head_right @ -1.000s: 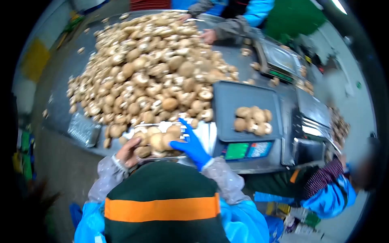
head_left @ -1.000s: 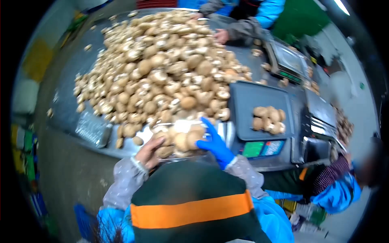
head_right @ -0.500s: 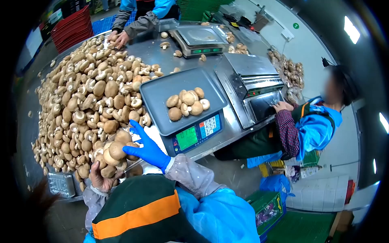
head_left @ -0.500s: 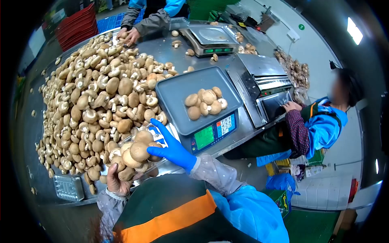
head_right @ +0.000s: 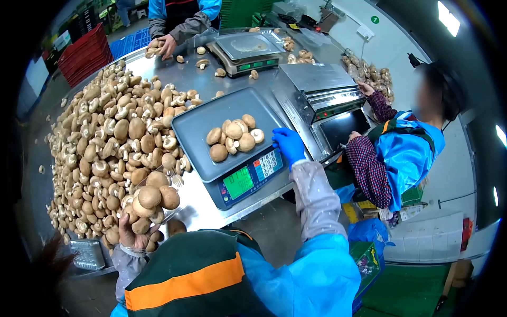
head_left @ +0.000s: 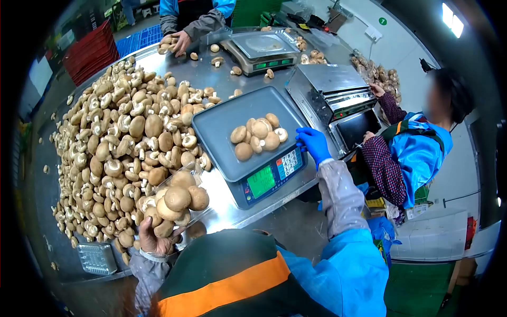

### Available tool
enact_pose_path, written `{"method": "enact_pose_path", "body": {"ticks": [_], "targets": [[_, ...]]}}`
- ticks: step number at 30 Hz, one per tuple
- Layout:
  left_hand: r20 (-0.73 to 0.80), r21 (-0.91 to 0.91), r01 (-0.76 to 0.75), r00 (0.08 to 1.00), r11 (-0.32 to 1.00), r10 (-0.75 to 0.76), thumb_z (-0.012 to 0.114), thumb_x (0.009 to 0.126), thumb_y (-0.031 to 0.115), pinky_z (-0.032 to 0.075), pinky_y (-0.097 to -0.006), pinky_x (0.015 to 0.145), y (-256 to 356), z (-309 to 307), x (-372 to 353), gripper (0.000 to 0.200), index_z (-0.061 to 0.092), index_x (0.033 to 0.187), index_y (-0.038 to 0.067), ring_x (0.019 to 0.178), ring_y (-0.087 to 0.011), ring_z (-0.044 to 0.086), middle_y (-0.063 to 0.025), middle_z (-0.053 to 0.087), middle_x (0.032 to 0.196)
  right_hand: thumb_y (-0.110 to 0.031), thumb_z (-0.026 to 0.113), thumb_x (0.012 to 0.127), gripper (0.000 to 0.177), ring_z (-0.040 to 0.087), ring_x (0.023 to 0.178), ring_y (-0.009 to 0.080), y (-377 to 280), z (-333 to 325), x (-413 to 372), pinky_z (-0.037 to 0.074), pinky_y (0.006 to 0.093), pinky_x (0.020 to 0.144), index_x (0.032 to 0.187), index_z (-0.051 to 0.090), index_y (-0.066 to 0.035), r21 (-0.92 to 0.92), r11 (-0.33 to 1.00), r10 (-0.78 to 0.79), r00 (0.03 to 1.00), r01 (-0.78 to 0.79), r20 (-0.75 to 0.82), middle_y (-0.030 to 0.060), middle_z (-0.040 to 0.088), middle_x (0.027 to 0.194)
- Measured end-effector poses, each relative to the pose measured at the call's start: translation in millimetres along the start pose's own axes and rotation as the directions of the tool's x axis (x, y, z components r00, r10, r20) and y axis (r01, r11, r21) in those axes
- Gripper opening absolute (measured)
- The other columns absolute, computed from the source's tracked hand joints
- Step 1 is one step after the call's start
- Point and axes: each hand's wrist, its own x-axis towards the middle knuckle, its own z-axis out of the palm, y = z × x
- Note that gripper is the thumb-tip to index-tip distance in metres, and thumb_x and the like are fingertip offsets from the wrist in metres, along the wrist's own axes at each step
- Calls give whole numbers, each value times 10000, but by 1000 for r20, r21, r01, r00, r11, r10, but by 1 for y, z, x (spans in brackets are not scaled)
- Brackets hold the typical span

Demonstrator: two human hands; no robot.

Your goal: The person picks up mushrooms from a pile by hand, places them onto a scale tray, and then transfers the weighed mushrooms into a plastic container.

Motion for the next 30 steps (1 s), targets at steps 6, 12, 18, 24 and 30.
{"method": "enact_pose_path", "body": {"ticks": [6,12,18,24,30], "targets": [[-23,60,0,1000,998,2,616,814,242,426,-671,947,-6,-2,3,749,227,1412,13,1254,-437,443,-262,388,1376,-196,618,866,234,670,713,165,-16,-2,69,539,256,604,1035,670,-42,-211,960,244,921,-185,303,78,692,873],[-41,105,-24,999,994,28,622,810,246,425,-671,946,-13,13,6,771,211,1416,4,1260,-438,436,-266,386,1376,-269,683,823,235,647,665,150,-23,15,103,537,257,599,948,698,-71,-453,880,364,817,-144,446,84,688,826],[-82,92,-53,995,994,61,622,813,241,434,-672,937,-15,6,8,765,216,1419,9,1264,-444,427,-263,380,1383,-225,639,843,197,651,722,164,-19,11,96,541,261,630,909,665,-42,-283,947,278,833,-154,477,80,669,835],[-80,64,-45,996,997,50,618,813,234,395,-694,961,-19,17,26,759,218,1424,29,1298,-443,383,-249,360,1405,-223,622,886,268,664,832,176,6,4,97,571,276,701,1082,590,-42,130,962,129,817,-241,563,80,643,982],[-86,150,-20,996,988,34,624,820,293,432,-660,949,-19,24,44,757,243,1427,50,1282,-414,414,-229,387,1390,-248,601,910,324,647,924,172,16,1,108,564,292,727,1158,562,-42,244,947,57,855,-211,516,70,630,1048]]}}
